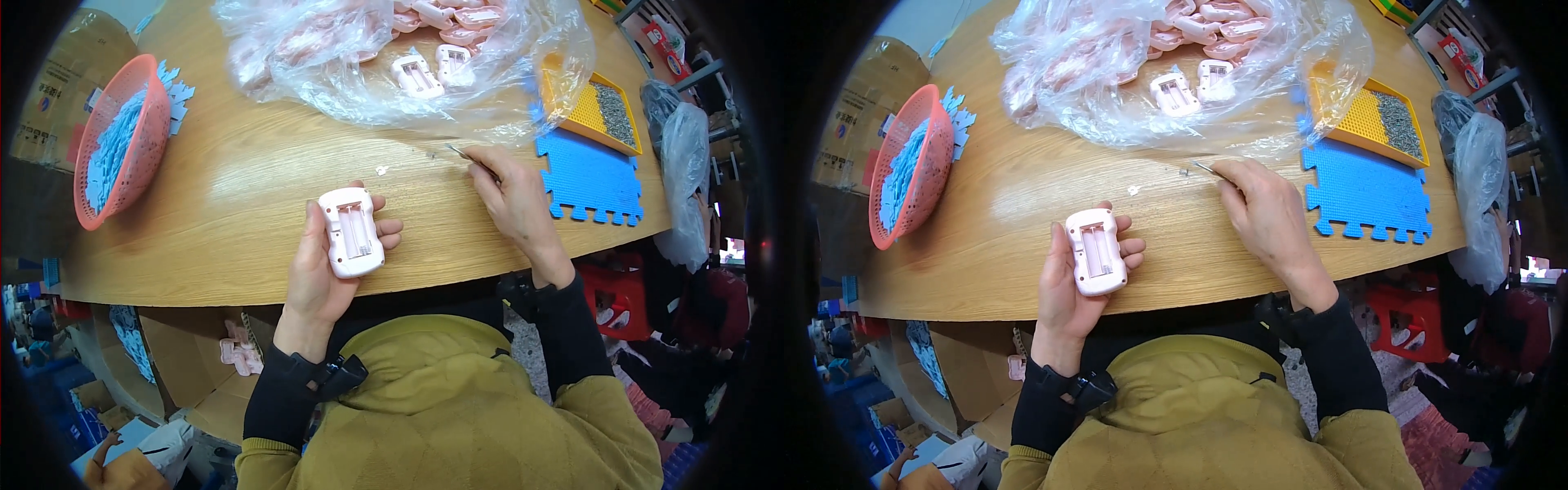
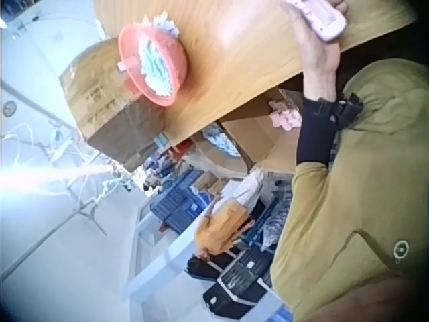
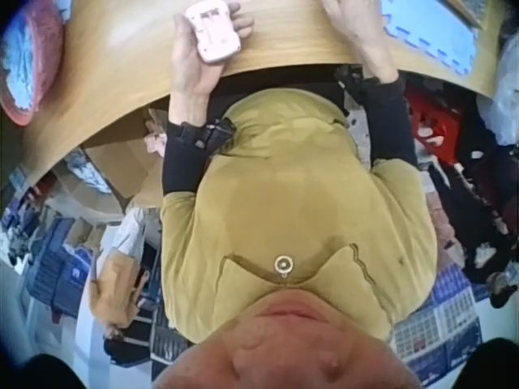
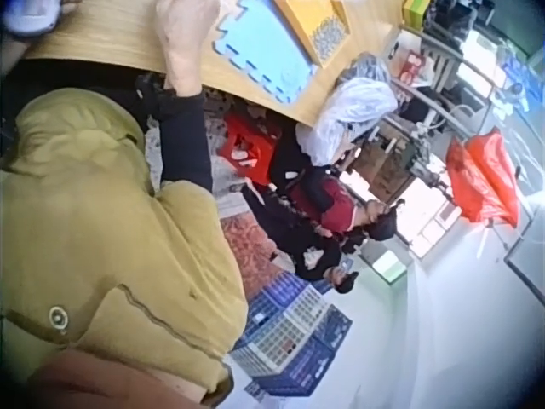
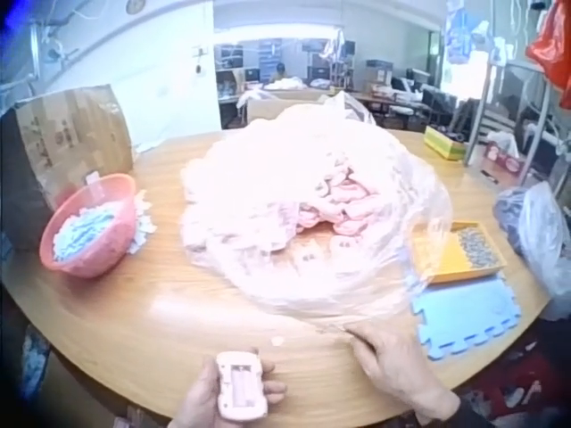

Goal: Assembling pink plastic housing components by inserting small pins using a metal pick tool.

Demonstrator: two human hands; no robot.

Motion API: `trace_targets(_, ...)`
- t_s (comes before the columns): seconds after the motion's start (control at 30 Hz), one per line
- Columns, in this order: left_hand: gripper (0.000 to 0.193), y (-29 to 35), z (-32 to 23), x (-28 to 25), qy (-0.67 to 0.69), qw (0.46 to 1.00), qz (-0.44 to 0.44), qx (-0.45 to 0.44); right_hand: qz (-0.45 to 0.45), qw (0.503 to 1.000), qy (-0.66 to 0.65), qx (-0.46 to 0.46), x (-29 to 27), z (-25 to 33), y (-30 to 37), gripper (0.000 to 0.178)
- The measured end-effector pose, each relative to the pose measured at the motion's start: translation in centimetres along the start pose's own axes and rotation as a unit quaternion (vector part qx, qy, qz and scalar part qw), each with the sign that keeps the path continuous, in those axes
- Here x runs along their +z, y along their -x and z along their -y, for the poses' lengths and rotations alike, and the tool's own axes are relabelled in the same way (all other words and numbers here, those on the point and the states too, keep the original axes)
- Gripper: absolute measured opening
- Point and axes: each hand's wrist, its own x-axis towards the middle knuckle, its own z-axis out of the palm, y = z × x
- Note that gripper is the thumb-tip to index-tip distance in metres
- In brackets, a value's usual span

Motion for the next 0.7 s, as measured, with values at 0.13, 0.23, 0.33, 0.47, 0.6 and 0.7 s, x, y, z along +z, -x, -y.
trace_targets(0.13,0.055,-0.1,0.1,-0.2,-0.004,1.0,-0.008,-0.013,0.014,0.998,0.033,-0.052,1.2,1.0,-2.1,0.019)
trace_targets(0.23,0.051,-0.3,0.2,-0.6,-0.021,0.999,0.025,-0.002,0.061,0.996,0.067,-0.013,1.8,0.9,-3.7,0.021)
trace_targets(0.33,0.048,-0.4,0.0,-0.5,0.001,0.999,0.043,0.006,0.068,0.993,0.092,-0.032,2.5,0.5,-4.4,0.017)
trace_targets(0.47,0.047,-1.0,0.9,-0.3,0.028,0.998,0.043,-0.025,0.086,0.993,0.085,-0.001,1.5,-0.2,-4.6,0.021)
trace_targets(0.6,0.059,0.4,-0.4,2.0,-0.116,0.992,-0.033,0.043,0.078,0.985,-0.134,-0.071,2.9,0.8,-4.7,0.017)
trace_targets(0.7,0.041,0.0,0.1,3.2,-0.21,0.975,-0.049,0.059,0.012,0.961,-0.256,-0.1,3.0,4.3,-2.5,0.016)
